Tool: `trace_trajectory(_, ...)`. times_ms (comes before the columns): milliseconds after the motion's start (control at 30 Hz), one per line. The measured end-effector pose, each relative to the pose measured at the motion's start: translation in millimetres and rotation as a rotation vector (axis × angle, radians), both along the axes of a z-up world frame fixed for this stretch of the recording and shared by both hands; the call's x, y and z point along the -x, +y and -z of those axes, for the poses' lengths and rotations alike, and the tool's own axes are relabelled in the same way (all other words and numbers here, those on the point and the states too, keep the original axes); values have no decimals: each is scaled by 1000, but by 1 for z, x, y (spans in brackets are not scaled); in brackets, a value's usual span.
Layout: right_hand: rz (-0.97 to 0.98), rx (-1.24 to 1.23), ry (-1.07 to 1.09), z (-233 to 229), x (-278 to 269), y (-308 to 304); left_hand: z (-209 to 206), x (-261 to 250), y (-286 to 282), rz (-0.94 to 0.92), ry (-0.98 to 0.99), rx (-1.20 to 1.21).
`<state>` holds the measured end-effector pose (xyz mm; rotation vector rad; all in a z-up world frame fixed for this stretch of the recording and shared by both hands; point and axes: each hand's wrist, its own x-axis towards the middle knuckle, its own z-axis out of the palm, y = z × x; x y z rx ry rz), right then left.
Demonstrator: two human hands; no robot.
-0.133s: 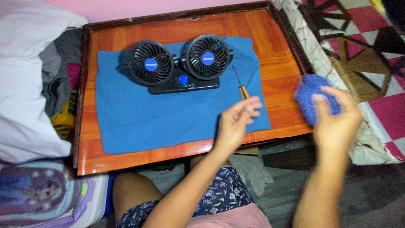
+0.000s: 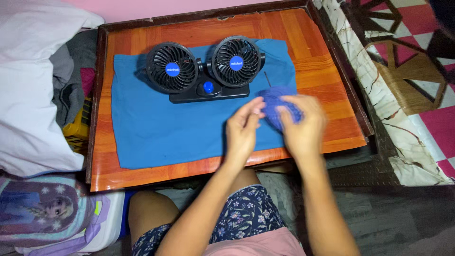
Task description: The person uses a screwdriver to remove screws from the front grilles of two small black fans on a table. They detach the grilles, set them aside, and continue unscrewing components from the fan bodies.
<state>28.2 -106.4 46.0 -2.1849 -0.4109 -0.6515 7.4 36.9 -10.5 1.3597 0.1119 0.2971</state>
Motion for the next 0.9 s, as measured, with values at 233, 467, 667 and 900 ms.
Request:
trace_trajectory(233,47,18,27,21,20,62,10,12,43,-80,111,-117)
trace_trajectory(467,81,171,43,17,21,58,13,15,46,-26,99,-71)
trace_trajectory(667,73,203,31,16,24,61,7,20,58,-133,107,-78)
trace_trajectory(900,5,244,112,22,14,59,-6,26,43,-126,33,42)
